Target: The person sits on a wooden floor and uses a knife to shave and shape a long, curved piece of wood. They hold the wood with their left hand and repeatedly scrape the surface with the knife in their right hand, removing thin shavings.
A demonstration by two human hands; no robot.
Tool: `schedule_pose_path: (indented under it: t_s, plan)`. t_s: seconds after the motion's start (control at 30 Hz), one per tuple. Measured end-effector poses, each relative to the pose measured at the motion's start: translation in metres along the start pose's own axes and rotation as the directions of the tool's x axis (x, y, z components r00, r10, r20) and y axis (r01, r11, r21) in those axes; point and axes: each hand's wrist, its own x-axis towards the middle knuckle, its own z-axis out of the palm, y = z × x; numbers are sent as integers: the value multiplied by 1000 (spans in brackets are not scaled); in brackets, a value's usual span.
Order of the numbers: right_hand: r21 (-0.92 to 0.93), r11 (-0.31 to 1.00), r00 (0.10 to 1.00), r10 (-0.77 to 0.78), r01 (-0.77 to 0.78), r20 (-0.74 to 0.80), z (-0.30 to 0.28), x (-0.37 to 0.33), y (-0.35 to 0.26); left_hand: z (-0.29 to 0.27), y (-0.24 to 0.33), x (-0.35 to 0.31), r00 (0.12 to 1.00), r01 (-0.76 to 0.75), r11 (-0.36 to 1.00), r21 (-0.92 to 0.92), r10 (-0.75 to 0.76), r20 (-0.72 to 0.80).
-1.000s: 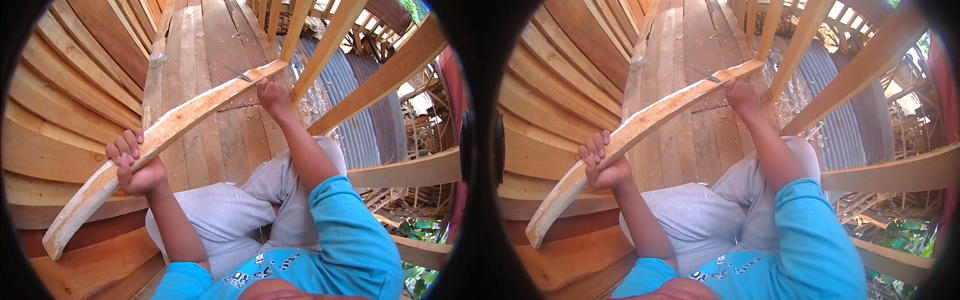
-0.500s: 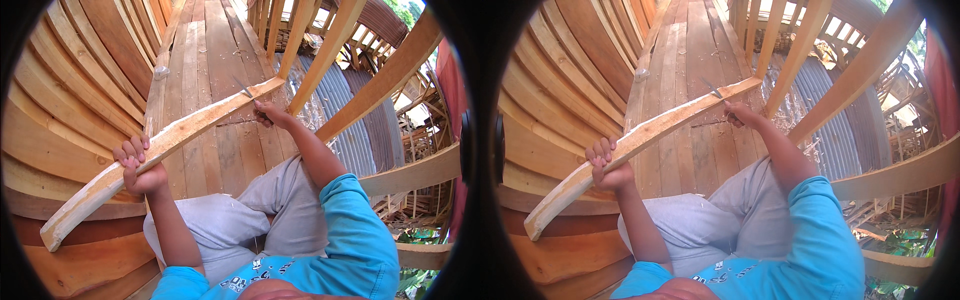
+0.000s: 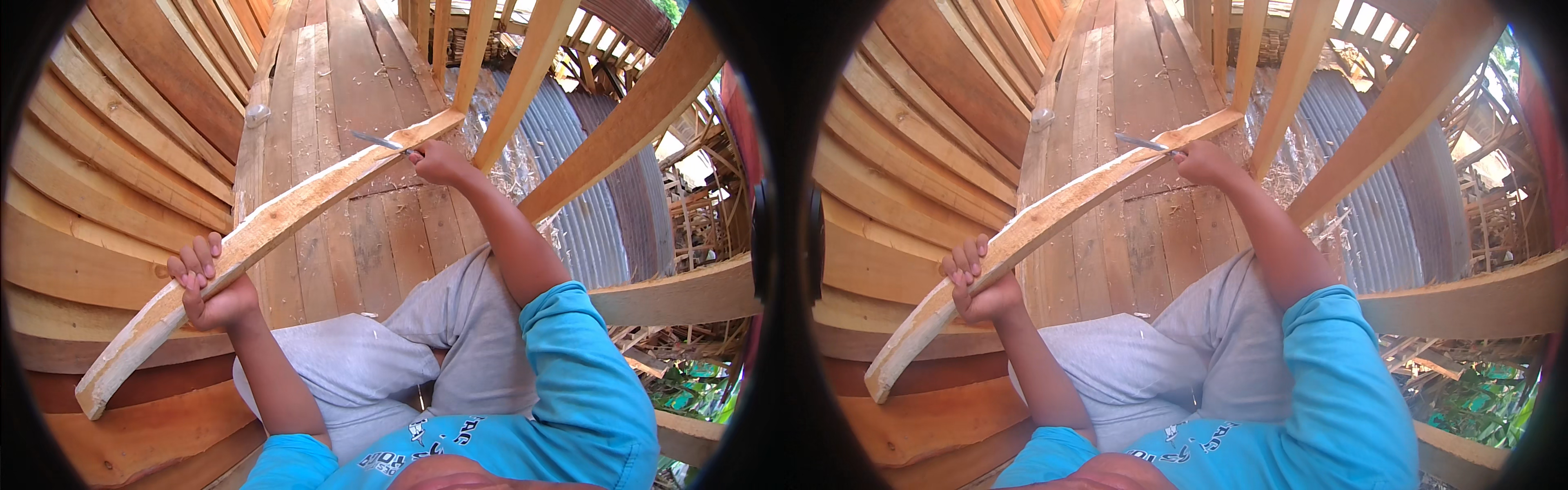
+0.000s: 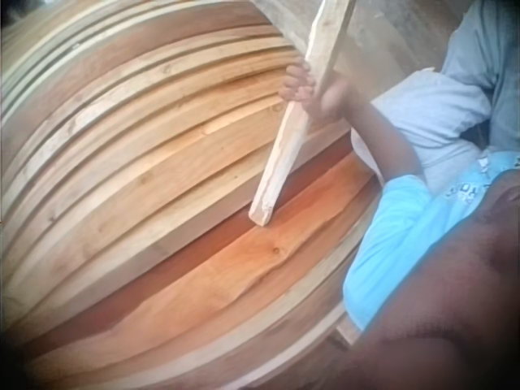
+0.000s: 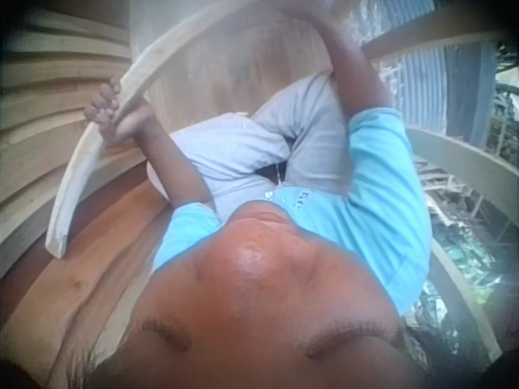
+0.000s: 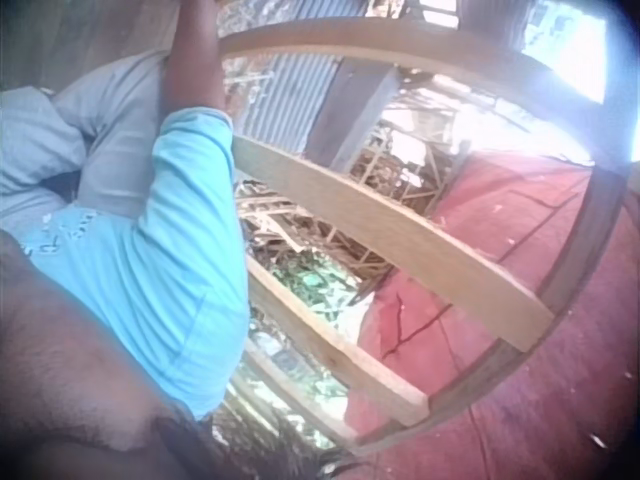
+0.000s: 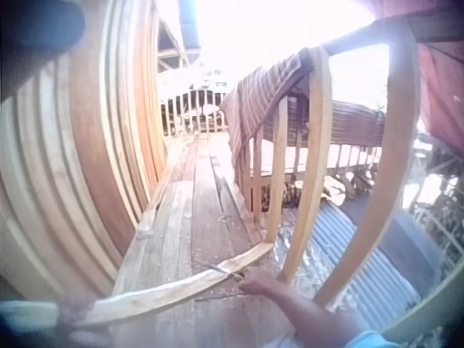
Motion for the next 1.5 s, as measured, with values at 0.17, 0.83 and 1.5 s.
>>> schedule_pose_path:
  t_s: [0.17, 0.83, 1.5]
  plan:
    - [-79, 997, 993, 0, -9, -115, -3, -12, -7, 1, -1, 0, 1000, 5, 1000, -28, -5, 13]
    - [388, 913, 859, 297, -127, -417, 3, 20, 69, 3, -2, 0, 999, 18, 1000, -26, -17, 33]
    - [520, 844, 782, 234, 132, -578, 20, 21, 4, 1, -1, 0, 1000, 0, 1000, 3, 0, 6]
